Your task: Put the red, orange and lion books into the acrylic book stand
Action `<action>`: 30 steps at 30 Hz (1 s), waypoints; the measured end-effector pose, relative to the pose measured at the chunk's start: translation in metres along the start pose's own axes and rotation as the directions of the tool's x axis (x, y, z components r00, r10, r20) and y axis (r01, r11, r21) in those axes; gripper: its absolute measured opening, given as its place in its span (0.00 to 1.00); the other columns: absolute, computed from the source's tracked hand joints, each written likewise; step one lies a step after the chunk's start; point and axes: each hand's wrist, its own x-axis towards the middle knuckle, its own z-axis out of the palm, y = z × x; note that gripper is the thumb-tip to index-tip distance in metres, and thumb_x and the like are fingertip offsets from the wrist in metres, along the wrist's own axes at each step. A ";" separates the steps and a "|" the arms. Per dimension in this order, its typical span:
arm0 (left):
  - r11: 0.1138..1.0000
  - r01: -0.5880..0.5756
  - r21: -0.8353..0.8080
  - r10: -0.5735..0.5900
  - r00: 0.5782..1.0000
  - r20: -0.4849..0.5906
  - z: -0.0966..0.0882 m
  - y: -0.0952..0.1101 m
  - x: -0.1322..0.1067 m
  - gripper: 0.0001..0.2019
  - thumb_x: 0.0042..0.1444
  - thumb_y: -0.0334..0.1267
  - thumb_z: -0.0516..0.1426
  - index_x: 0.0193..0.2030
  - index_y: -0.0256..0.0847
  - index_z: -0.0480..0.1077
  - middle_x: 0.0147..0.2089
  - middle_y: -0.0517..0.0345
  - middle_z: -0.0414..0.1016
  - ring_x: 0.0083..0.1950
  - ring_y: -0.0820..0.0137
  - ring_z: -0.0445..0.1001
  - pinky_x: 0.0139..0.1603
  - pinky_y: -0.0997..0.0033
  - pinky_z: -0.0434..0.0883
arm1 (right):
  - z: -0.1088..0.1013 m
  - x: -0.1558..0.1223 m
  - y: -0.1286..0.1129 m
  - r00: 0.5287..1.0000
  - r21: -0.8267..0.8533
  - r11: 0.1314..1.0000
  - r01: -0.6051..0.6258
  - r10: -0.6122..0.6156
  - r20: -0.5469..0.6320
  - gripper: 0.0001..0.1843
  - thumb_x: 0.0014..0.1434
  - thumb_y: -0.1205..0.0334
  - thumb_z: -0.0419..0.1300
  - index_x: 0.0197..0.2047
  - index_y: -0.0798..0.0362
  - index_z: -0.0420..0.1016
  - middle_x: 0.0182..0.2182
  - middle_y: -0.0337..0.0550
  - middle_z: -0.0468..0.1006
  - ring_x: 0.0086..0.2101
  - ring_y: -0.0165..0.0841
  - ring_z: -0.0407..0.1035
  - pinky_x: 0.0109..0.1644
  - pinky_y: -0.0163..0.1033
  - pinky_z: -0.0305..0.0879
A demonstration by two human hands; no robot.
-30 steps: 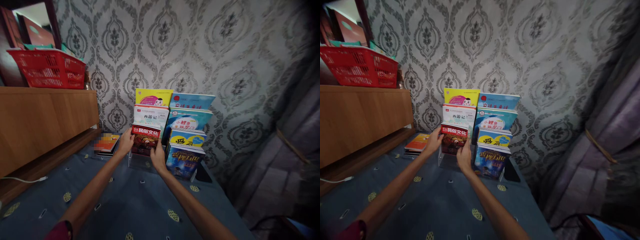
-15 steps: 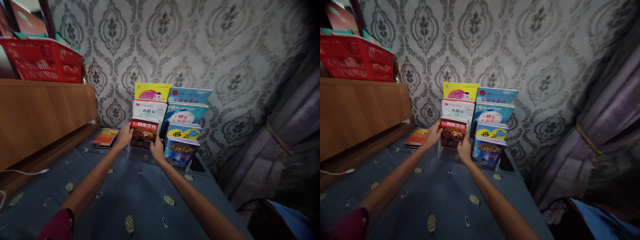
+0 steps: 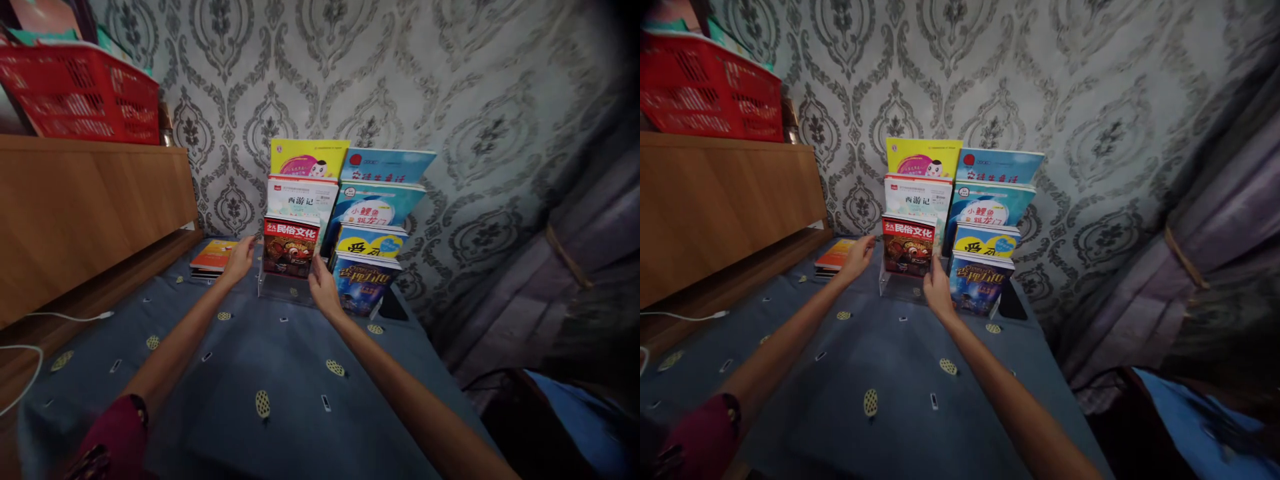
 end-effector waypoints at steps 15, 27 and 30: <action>0.838 0.258 0.480 -0.404 0.885 0.231 0.004 -0.112 -0.049 0.31 0.66 0.49 0.48 0.71 0.32 0.56 0.74 0.32 0.53 0.76 0.47 0.48 0.68 0.36 0.54 | 0.011 -0.137 0.031 0.954 0.010 0.998 -0.062 0.057 0.294 0.25 0.66 0.59 0.49 0.64 0.49 0.70 0.59 0.49 0.75 0.59 0.43 0.70 0.64 0.57 0.66; 0.829 0.160 0.535 -0.366 0.880 0.304 -0.008 -0.113 -0.046 0.25 0.67 0.54 0.47 0.62 0.41 0.66 0.68 0.36 0.65 0.68 0.47 0.64 0.65 0.33 0.56 | 0.011 -0.139 0.027 0.942 -0.030 0.999 0.028 -0.016 0.336 0.25 0.67 0.61 0.49 0.65 0.52 0.69 0.62 0.51 0.73 0.62 0.43 0.65 0.67 0.57 0.62; 0.834 0.119 0.538 -0.330 0.891 0.313 -0.017 -0.105 -0.056 0.24 0.66 0.54 0.50 0.59 0.40 0.68 0.65 0.36 0.69 0.65 0.48 0.67 0.65 0.35 0.56 | 0.010 -0.138 0.025 0.932 -0.021 0.999 0.047 -0.036 0.360 0.25 0.68 0.61 0.48 0.65 0.52 0.69 0.62 0.51 0.72 0.62 0.41 0.65 0.67 0.56 0.62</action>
